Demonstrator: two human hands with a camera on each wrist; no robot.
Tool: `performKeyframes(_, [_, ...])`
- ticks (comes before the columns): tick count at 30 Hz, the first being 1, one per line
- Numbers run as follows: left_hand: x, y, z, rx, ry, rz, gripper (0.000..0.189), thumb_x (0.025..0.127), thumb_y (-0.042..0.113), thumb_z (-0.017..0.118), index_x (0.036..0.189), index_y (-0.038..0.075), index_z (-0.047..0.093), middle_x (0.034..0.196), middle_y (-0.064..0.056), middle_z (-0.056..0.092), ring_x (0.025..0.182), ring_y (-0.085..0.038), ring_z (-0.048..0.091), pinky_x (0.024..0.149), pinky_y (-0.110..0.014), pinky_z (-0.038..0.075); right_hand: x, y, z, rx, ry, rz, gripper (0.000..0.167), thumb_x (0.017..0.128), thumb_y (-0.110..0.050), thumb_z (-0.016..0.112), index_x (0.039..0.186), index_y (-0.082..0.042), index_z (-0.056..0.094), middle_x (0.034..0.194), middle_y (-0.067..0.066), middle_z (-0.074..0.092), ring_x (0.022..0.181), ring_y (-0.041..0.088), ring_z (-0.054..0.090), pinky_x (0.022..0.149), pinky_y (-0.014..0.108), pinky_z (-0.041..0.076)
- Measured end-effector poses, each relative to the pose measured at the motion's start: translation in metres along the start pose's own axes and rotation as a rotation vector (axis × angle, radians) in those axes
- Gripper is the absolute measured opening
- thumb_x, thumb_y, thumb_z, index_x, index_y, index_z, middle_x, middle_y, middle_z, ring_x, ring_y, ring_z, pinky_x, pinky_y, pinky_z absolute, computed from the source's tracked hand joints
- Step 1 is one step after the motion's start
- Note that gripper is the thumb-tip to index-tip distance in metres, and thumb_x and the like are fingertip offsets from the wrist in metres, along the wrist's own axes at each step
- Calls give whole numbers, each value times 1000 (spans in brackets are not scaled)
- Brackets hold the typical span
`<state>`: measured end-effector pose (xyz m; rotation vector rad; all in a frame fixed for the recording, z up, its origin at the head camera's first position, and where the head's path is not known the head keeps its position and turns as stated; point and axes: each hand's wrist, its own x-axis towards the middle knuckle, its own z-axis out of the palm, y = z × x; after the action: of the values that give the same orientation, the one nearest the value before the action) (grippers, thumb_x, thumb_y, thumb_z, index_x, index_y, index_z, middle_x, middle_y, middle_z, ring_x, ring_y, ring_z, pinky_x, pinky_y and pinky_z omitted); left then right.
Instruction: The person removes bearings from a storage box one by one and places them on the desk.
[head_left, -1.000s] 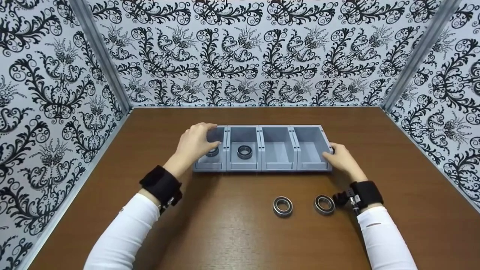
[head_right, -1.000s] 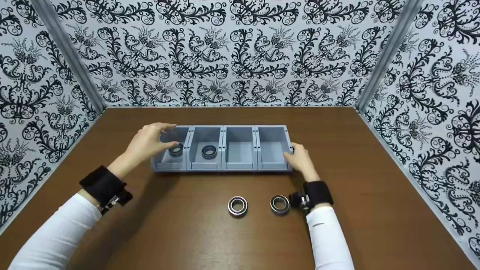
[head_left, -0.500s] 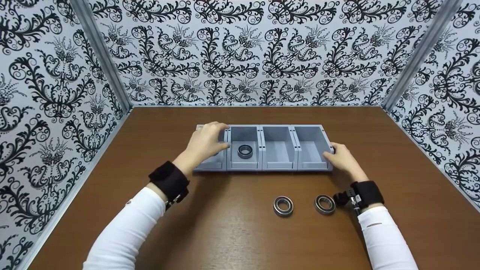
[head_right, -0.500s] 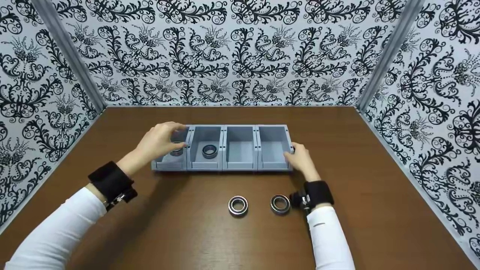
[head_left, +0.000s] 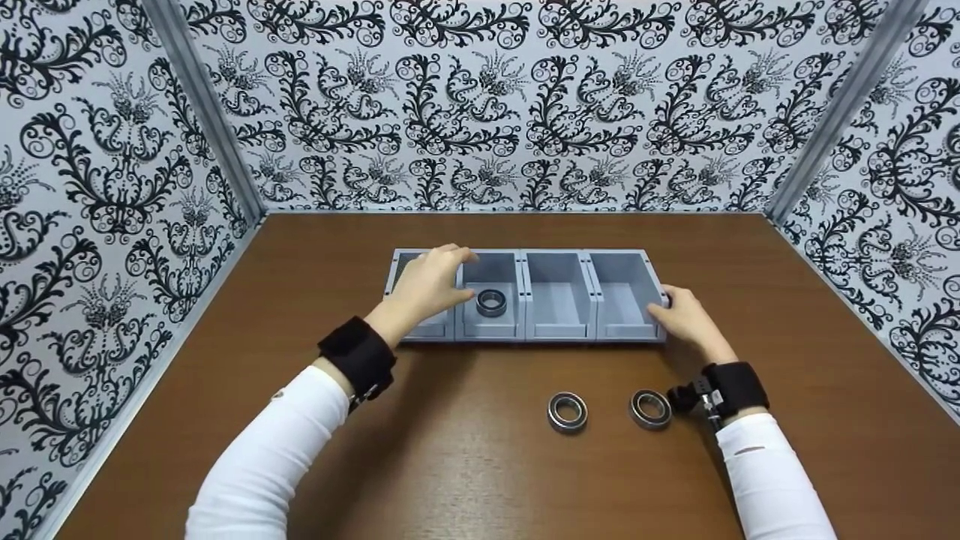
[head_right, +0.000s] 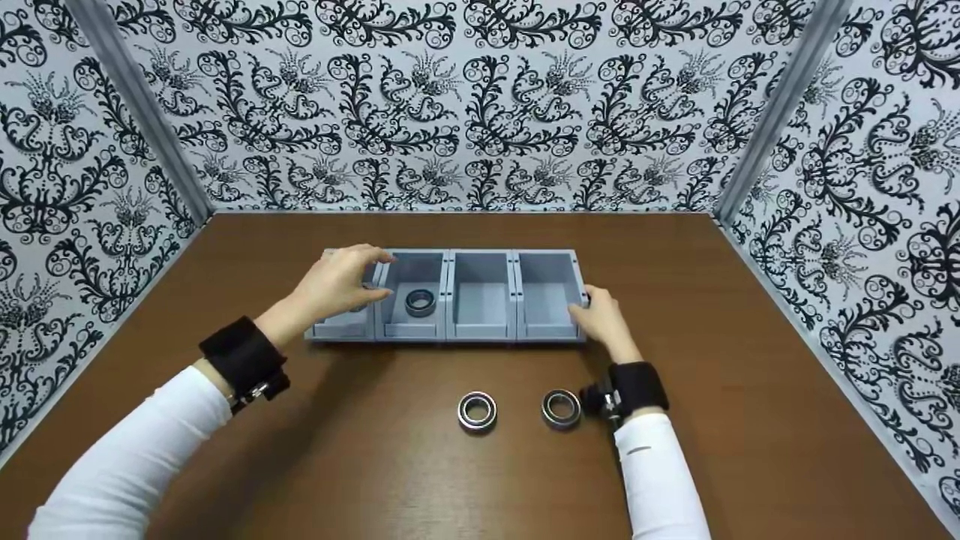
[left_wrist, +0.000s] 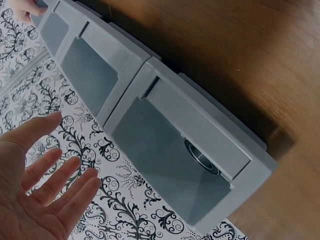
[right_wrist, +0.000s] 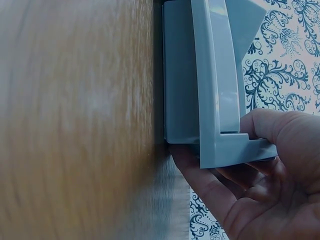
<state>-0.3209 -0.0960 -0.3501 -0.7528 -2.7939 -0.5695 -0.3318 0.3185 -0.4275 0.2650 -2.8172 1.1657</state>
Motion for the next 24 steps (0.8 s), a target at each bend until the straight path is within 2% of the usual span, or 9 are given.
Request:
performKeyframes(7, [7, 7, 5, 28, -14, 9, 52, 87, 22, 86, 133, 6, 68, 131, -13, 68, 113, -38, 69, 92, -50, 57, 0, 0, 1, 0, 6, -3, 40, 95, -1, 57, 128, 20, 58, 106, 30, 70, 81, 17, 63, 69, 25, 49])
performKeyframes(15, [14, 13, 11, 38, -66, 6, 54, 88, 23, 86, 136, 6, 67, 139, -14, 65, 121, -37, 65, 100, -50, 53, 0, -1, 1, -3, 11, -7, 38, 95, 0, 58, 126, 21, 59, 106, 30, 69, 83, 20, 63, 70, 24, 49])
performKeyframes(24, [22, 14, 20, 42, -96, 35, 52, 88, 19, 85, 135, 5, 67, 137, -13, 67, 126, -35, 62, 104, -49, 51, 1, 1, -1, -15, 5, 3, 39, 96, -2, 58, 128, 20, 58, 106, 30, 69, 83, 19, 63, 72, 27, 50])
